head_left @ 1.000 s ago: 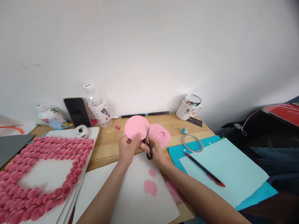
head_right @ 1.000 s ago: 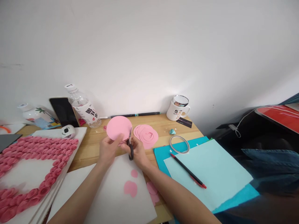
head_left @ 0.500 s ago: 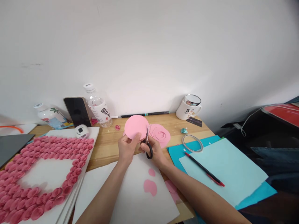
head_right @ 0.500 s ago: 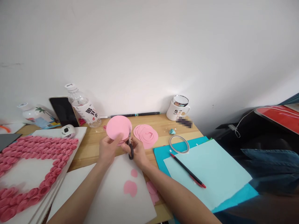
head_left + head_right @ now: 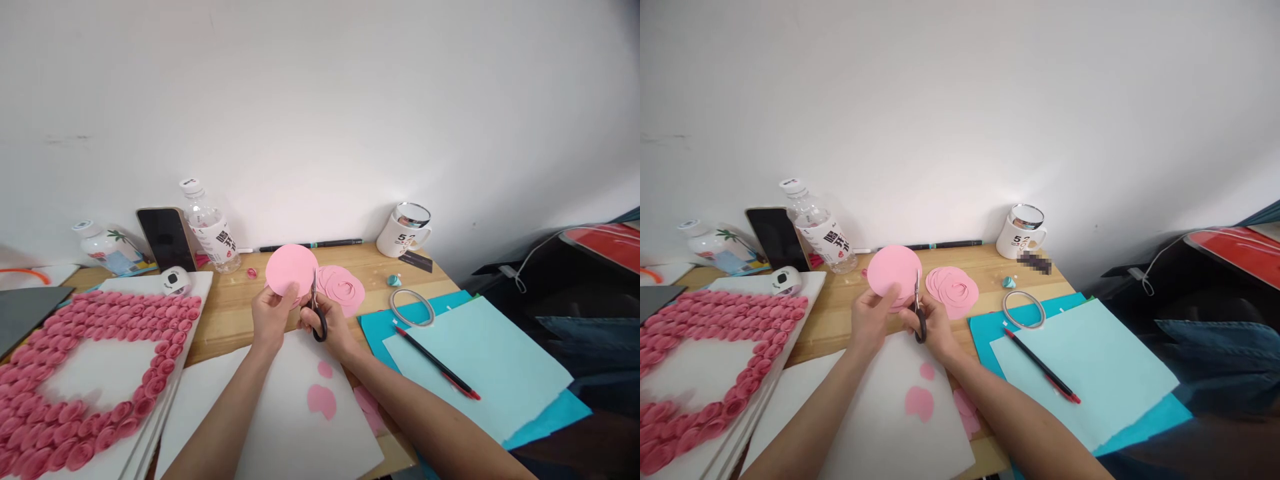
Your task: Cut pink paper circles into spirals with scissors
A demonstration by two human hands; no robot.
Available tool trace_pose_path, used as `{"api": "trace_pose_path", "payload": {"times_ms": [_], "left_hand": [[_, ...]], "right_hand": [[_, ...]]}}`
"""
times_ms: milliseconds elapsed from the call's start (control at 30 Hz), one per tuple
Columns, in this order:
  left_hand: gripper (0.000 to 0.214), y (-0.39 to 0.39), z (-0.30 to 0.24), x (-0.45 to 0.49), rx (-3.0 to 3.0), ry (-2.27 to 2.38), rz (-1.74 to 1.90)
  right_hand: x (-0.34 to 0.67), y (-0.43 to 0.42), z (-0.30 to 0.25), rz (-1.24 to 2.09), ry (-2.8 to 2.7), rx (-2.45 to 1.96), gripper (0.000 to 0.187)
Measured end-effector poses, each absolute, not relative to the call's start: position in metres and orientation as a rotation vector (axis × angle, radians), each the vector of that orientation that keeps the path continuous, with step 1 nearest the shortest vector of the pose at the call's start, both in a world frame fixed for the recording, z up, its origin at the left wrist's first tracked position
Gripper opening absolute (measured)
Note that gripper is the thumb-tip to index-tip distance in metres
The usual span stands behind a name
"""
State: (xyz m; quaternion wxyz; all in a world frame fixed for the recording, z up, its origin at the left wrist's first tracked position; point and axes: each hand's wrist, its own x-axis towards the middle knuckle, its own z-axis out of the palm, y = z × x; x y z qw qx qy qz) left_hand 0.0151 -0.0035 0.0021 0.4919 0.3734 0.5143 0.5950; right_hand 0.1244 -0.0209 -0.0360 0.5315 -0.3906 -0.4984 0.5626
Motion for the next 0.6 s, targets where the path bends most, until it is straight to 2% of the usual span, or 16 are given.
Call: {"api": "trace_pose_path", "payload": {"times_ms": [300, 467, 600], "left_hand": [[0.030, -0.0058, -0.0030, 0.0162, 1.037, 1.319, 1.270], [0.024, -0.0056, 0.0019, 0.0141, 1.144, 1.316, 1.274], [0.027, -0.0042, 0.0016, 0.0121, 1.202, 1.346, 1.230]], "right_hand": [[0.1232, -0.0216, -0.0351, 1.324, -1.232, -0.945, 0.024], [0.1267, -0.0192, -0.0336, 1.257, -1.207, -0.933, 0.029], [0.1279, -0.0174, -0.0312, 1.251, -1.180, -0.925, 0.034]]}}
